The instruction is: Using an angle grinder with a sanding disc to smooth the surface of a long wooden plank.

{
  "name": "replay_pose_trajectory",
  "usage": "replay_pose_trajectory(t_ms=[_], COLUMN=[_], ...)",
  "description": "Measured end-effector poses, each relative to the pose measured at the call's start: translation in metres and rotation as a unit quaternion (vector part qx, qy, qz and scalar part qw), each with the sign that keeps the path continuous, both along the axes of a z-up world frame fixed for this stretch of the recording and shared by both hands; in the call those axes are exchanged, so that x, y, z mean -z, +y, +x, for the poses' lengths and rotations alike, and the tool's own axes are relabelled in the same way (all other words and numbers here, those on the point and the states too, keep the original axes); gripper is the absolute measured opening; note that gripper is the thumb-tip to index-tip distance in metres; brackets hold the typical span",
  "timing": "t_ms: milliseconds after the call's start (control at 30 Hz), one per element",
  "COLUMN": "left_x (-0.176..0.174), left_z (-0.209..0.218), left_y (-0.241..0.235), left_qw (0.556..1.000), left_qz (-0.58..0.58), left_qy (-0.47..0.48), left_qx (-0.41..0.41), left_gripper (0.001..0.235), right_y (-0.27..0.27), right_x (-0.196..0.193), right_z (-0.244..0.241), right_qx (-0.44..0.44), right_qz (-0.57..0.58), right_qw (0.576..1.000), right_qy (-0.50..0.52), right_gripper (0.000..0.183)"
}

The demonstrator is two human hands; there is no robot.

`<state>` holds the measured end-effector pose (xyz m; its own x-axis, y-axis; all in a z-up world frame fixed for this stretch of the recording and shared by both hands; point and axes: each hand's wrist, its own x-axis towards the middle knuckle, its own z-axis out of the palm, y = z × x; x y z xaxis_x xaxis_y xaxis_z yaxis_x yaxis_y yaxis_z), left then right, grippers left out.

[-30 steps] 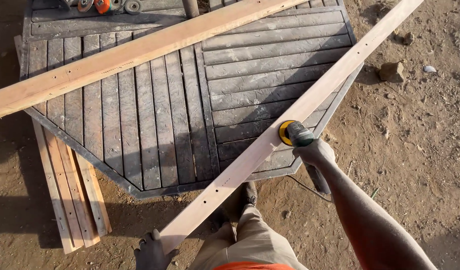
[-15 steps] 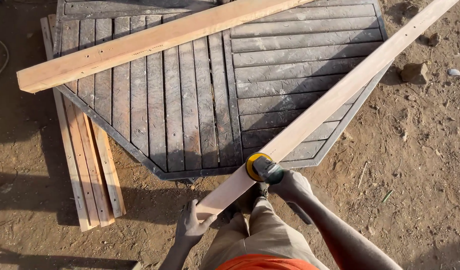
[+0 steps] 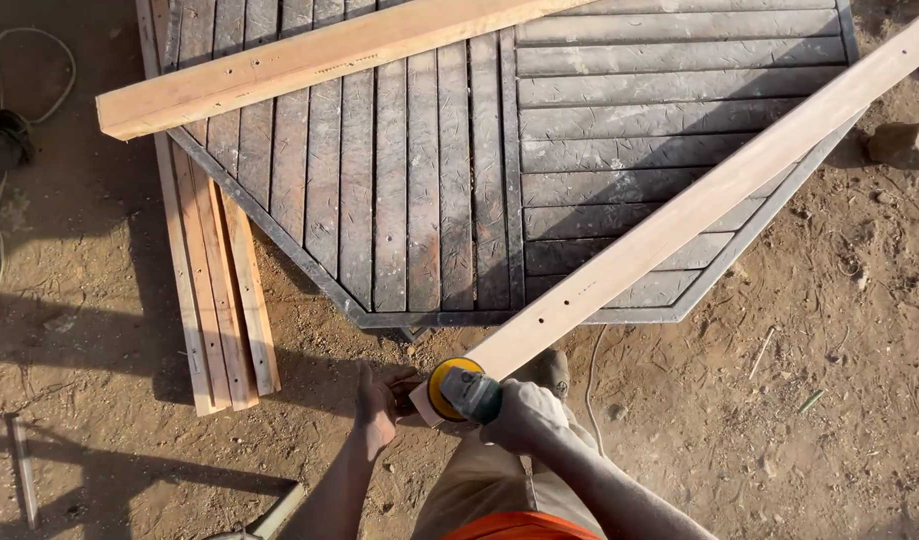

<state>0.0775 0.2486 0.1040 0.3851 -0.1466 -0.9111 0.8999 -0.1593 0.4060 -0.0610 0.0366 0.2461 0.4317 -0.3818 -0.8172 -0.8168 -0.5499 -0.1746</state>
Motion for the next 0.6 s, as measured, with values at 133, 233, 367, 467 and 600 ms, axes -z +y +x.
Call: replay_pose_trajectory(t_ms=[133,233,367,467,600], left_x=[-0.074,-0.036,-0.001,0.057,0.041], left_z=[0.005,-0.006,-0.01,-0.005,-0.005], left_y=[-0.023,-0.002,0.014,0.04,0.036], left_qw=[0.986,0.993,0.988,0.975,0.981], left_qz=[0.046,-0.028,-0.061,-0.159,-0.175], left_qy=[0.021,0.04,0.042,0.086,0.057], left_qx=[-0.161,-0.11,-0.138,-0.129,-0.061], left_gripper=[0.092,0.11,0.108,0.116,0.127], right_y=[-0.021,-0.079,-0.125,-0.093,0.008], right_x=[-0.003,-0.017,0.014,0.005,0.007], right_z=[0.001,-0.012,-0.038,-0.04,-0.031], right_qx=[0.058,0.128,0.188,0.17,0.069], right_qz=[-0.015,-0.099,-0.145,-0.104,-0.029], right_qw=[0.998,0.986,0.971,0.979,0.997], right_qy=[0.008,0.027,0.036,-0.036,-0.019], right_gripper=[0.057,0.061,0.065,0.065,0.06])
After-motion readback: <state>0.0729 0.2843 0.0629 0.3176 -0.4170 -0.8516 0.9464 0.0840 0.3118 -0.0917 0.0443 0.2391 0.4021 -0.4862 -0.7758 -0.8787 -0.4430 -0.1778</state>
